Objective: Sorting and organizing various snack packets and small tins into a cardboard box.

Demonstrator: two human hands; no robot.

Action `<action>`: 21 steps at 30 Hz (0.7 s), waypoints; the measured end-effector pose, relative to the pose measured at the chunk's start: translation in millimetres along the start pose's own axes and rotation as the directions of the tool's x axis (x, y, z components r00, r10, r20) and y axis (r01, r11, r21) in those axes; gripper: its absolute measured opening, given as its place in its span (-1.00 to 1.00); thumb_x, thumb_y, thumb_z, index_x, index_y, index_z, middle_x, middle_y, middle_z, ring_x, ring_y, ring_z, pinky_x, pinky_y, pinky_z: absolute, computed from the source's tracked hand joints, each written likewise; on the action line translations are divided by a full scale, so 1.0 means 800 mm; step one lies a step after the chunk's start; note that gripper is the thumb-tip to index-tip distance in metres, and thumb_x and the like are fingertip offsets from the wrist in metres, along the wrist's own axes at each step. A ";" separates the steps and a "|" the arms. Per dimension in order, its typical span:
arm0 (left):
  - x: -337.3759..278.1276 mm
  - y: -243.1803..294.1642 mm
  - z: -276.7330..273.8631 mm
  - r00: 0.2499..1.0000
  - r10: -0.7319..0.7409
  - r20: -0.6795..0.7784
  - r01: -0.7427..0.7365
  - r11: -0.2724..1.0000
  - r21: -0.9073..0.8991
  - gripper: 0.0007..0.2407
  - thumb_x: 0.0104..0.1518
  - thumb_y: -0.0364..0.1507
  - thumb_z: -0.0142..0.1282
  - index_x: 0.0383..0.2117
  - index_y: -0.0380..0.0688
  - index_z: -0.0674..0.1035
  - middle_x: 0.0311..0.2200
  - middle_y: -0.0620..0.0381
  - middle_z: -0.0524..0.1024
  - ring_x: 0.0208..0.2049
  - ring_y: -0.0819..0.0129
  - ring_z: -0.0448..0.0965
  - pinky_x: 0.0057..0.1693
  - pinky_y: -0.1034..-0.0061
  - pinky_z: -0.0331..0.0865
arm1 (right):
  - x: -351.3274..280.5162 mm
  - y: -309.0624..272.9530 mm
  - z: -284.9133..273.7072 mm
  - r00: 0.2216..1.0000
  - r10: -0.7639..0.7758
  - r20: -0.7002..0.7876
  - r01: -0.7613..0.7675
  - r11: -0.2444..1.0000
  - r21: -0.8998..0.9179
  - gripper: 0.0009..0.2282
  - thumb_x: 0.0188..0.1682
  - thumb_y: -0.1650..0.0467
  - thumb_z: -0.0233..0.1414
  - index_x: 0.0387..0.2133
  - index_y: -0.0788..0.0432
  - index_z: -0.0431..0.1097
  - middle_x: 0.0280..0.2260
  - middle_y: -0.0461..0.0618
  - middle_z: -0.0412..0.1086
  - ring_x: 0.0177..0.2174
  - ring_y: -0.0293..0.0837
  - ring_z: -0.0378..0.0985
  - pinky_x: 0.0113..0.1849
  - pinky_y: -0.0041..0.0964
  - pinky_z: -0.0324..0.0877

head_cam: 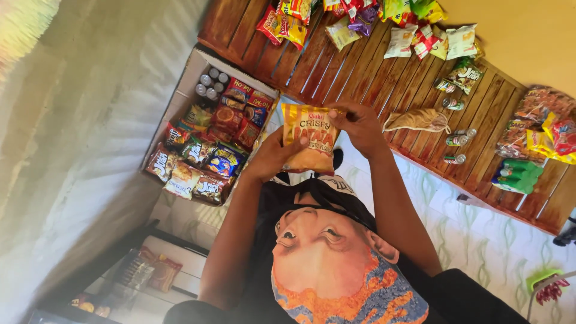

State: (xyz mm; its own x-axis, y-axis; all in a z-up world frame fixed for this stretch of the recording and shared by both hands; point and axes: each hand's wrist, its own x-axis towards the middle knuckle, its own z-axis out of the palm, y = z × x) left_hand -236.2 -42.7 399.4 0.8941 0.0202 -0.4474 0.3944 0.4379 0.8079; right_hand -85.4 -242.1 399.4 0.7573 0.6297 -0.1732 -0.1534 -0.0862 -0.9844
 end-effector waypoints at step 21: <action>-0.010 0.015 0.021 0.995 0.069 0.068 -0.097 0.749 0.655 -0.54 0.13 -0.14 0.23 0.10 -0.10 0.52 -0.23 -0.06 0.65 -0.22 0.21 0.66 -0.07 0.38 0.47 | -0.009 -0.039 0.042 0.982 -0.186 0.018 0.175 0.888 -0.425 -0.92 0.00 0.43 0.25 -0.33 0.20 0.56 -0.36 -0.08 0.46 -0.34 -0.26 0.52 -0.28 -0.36 0.42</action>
State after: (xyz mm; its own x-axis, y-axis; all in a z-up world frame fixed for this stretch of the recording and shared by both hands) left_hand -235.0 -52.7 418.9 0.9315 -0.0107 -0.3636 0.3482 -0.2629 0.8998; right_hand -107.0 -217.9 432.2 0.7614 0.6482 0.0131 0.2664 -0.2943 -0.9178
